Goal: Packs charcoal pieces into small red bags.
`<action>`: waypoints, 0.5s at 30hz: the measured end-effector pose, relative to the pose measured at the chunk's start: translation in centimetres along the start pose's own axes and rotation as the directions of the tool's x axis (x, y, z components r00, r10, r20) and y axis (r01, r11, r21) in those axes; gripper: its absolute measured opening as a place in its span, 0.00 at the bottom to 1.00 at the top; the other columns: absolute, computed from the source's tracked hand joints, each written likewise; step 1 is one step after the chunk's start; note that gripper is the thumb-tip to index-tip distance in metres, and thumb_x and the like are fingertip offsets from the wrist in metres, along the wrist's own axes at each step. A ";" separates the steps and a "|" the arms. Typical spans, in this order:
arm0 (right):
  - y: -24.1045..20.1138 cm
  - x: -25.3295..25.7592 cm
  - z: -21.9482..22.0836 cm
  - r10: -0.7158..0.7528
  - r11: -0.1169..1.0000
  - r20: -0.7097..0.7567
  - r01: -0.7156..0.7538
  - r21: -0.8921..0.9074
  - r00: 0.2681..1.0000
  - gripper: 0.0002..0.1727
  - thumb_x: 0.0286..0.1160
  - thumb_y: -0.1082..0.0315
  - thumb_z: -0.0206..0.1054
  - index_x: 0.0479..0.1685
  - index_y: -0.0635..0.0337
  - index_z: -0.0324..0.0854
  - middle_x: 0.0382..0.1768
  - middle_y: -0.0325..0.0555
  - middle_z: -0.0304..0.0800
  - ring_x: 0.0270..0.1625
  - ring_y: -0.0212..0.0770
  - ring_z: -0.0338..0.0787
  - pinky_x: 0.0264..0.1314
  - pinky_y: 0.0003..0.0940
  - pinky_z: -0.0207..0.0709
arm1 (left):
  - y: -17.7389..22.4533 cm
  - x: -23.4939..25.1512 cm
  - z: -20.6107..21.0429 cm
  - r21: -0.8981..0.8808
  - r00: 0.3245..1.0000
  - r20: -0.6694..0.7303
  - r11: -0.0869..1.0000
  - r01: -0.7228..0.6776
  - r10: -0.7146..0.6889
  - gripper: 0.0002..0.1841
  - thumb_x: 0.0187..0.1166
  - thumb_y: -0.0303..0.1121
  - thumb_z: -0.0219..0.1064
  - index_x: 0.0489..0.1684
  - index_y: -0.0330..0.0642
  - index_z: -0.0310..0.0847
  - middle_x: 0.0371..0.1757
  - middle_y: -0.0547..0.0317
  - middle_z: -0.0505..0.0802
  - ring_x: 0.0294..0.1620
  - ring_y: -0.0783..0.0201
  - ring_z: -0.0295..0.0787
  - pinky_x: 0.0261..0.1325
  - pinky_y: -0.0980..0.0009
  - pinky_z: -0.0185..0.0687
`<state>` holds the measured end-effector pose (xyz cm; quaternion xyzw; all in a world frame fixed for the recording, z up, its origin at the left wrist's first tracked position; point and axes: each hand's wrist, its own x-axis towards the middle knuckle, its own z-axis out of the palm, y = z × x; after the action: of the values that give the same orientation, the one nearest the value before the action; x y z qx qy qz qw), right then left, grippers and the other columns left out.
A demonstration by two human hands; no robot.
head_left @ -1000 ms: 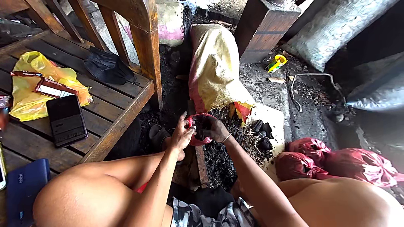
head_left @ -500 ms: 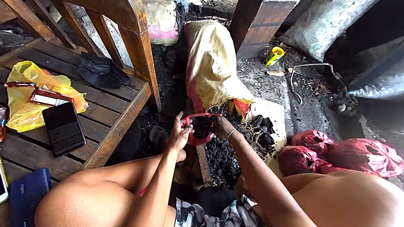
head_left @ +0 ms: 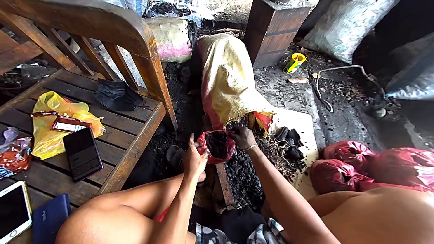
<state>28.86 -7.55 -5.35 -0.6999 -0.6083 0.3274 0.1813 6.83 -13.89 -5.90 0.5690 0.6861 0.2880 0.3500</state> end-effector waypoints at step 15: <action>-1.0 0.2 -1.7 -0.112 0.930 0.007 0.103 0.354 0.994 0.13 0.75 0.65 0.75 0.54 0.60 0.88 0.39 0.48 0.94 0.39 0.42 0.92 0.53 0.47 0.85 | 1.5 1.2 0.5 0.063 0.980 -0.184 0.996 -0.062 0.073 0.11 0.79 0.35 0.72 0.50 0.39 0.91 0.48 0.50 0.96 0.55 0.54 0.92 0.68 0.48 0.80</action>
<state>29.29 -6.94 -3.56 -0.6172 -0.5795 0.4302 0.3133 7.96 -12.41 -5.20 0.5724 0.7040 0.3319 0.2581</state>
